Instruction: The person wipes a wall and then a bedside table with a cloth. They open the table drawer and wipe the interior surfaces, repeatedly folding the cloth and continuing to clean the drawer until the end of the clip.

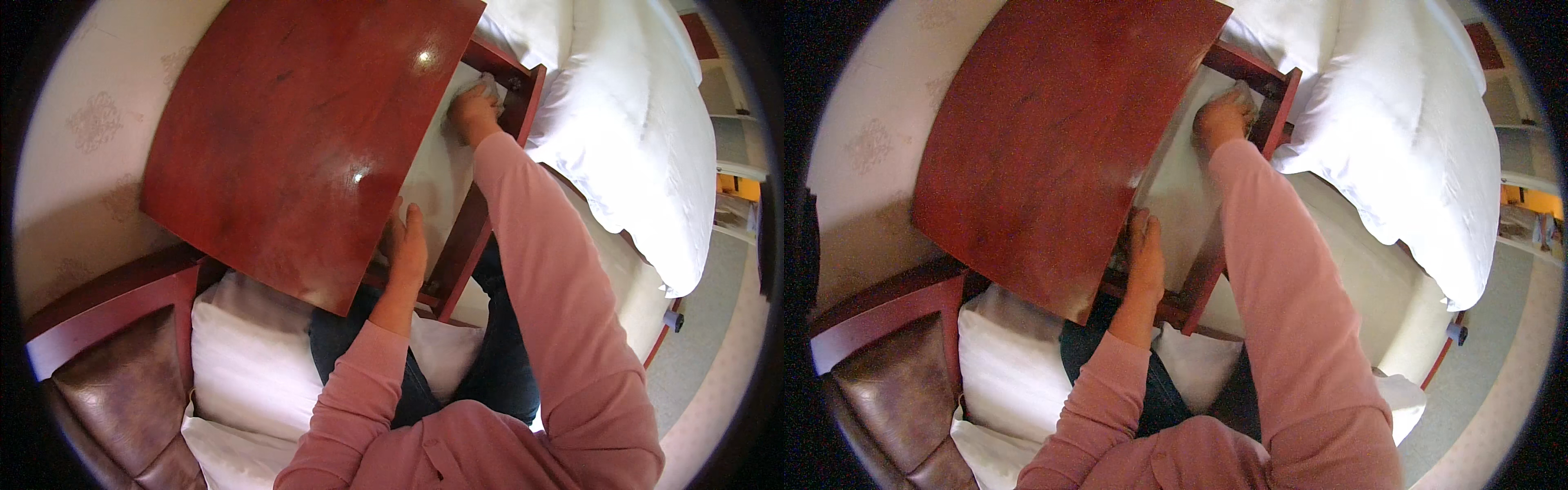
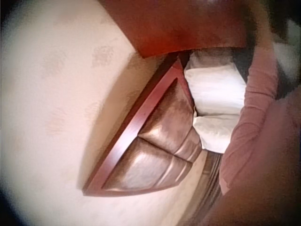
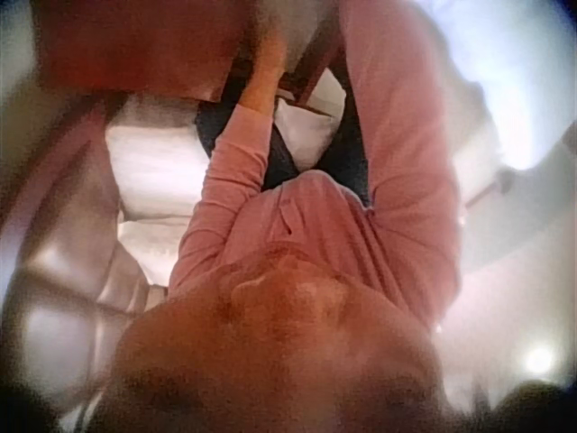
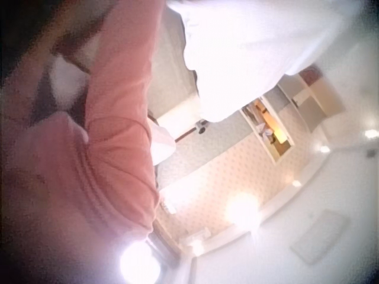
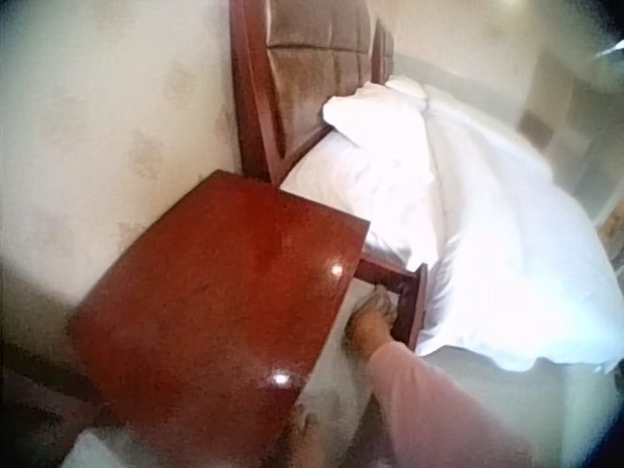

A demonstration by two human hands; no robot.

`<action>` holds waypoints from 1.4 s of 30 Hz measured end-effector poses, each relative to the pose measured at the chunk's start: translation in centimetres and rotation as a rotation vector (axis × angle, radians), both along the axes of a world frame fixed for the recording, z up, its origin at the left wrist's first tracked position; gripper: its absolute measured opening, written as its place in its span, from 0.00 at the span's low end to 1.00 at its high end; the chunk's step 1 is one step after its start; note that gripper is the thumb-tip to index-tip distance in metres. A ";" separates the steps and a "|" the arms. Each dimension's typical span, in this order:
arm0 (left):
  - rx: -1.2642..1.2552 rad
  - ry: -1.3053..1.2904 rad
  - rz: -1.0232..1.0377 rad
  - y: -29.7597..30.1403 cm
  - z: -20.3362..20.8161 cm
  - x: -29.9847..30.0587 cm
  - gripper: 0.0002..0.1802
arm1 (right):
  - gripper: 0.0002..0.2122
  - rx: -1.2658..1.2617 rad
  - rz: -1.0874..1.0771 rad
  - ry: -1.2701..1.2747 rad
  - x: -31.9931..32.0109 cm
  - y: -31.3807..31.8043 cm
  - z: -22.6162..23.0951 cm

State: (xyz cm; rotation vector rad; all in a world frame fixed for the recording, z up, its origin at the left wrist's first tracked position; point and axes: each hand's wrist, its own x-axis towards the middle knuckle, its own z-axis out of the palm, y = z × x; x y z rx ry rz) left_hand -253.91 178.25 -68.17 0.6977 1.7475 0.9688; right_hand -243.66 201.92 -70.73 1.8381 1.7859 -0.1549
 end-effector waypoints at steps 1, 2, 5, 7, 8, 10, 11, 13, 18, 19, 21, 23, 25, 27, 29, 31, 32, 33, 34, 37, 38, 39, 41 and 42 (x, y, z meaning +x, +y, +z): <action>0.007 -0.019 0.013 0.0 0.0 0.0 0.28 | 0.28 0.010 -0.016 0.032 0.4 0.1 -0.7; 0.013 -0.037 0.026 0.1 0.0 0.0 0.28 | 0.28 0.063 -0.004 0.075 0.9 0.2 -1.5; -0.041 -0.076 0.015 -0.3 0.1 -0.1 0.28 | 0.26 0.121 -0.142 0.085 1.7 1.9 -3.0; -0.044 0.008 -0.035 -0.5 0.1 -0.2 0.27 | 0.27 0.140 -0.090 0.192 2.3 3.0 -2.3; -0.045 0.049 -0.063 -0.5 0.2 -0.2 0.27 | 0.29 0.134 -0.256 0.265 2.3 3.6 -1.5; -0.003 -0.021 -0.017 -0.4 0.2 -0.3 0.27 | 0.30 0.051 -0.388 0.289 1.9 3.9 0.7; -0.003 -0.073 0.001 -0.3 0.2 -0.3 0.26 | 0.30 -0.052 -0.207 0.157 1.6 3.6 1.5; -0.010 -0.054 -0.044 -0.1 0.3 -0.4 0.25 | 0.28 0.038 -0.142 0.194 1.0 2.3 2.4; -0.012 -0.050 -0.062 0.0 0.8 -0.1 0.24 | 0.22 0.404 -0.142 0.383 1.3 -0.4 1.3; -0.011 -0.045 -0.061 0.0 0.9 0.0 0.23 | 0.21 0.318 -0.124 0.346 1.4 -0.4 1.2; -0.015 -0.022 -0.067 0.1 1.0 0.1 0.23 | 0.20 0.189 -0.130 0.293 1.6 -0.3 1.3; -0.017 0.019 -0.068 0.0 1.0 0.0 0.23 | 0.20 0.103 0.055 0.107 1.5 -0.6 1.9; -0.021 -0.038 -0.050 0.0 0.9 -0.1 0.25 | 0.20 0.146 0.107 0.054 1.0 -1.5 2.4; -0.012 -0.044 -0.052 -0.1 0.7 -0.1 0.26 | 0.19 0.269 0.058 0.105 0.5 -2.3 2.7; 0.010 -0.003 -0.073 -0.1 0.6 0.0 0.26 | 0.20 0.297 0.055 0.123 0.3 -2.6 2.9; 0.024 -0.012 -0.060 -0.1 0.5 0.0 0.26 | 0.21 0.269 0.017 0.151 0.3 -2.5 3.0; -0.004 -0.029 -0.059 0.0 0.5 0.0 0.26 | 0.21 0.252 -0.011 0.168 0.5 -2.2 3.1; 0.008 -0.026 -0.070 -0.1 0.5 -0.1 0.25 | 0.22 0.232 -0.046 0.201 0.6 -2.0 3.1; -0.019 -0.034 -0.089 -0.2 0.5 -0.1 0.24 | 0.24 0.182 -0.028 0.165 0.7 -1.7 3.2; -0.050 -0.046 -0.115 -0.3 0.5 -0.3 0.23 | 0.26 0.051 -0.054 0.137 1.0 -0.2 3.6; -0.048 -0.042 -0.120 -0.3 0.4 -0.4 0.23 | 0.24 0.027 -0.104 0.150 1.1 0.4 3.6; -0.043 -0.036 -0.136 -0.4 0.3 -0.5 0.23 | 0.23 -0.007 -0.169 0.154 1.1 1.2 3.6; -0.032 -0.013 -0.168 -0.4 0.1 -0.4 0.23 | 0.29 0.000 -0.574 0.314 0.8 3.1 3.4; -0.015 -0.022 -0.164 -0.5 0.0 -0.4 0.23 | 0.33 0.015 -0.649 0.378 1.0 3.2 3.2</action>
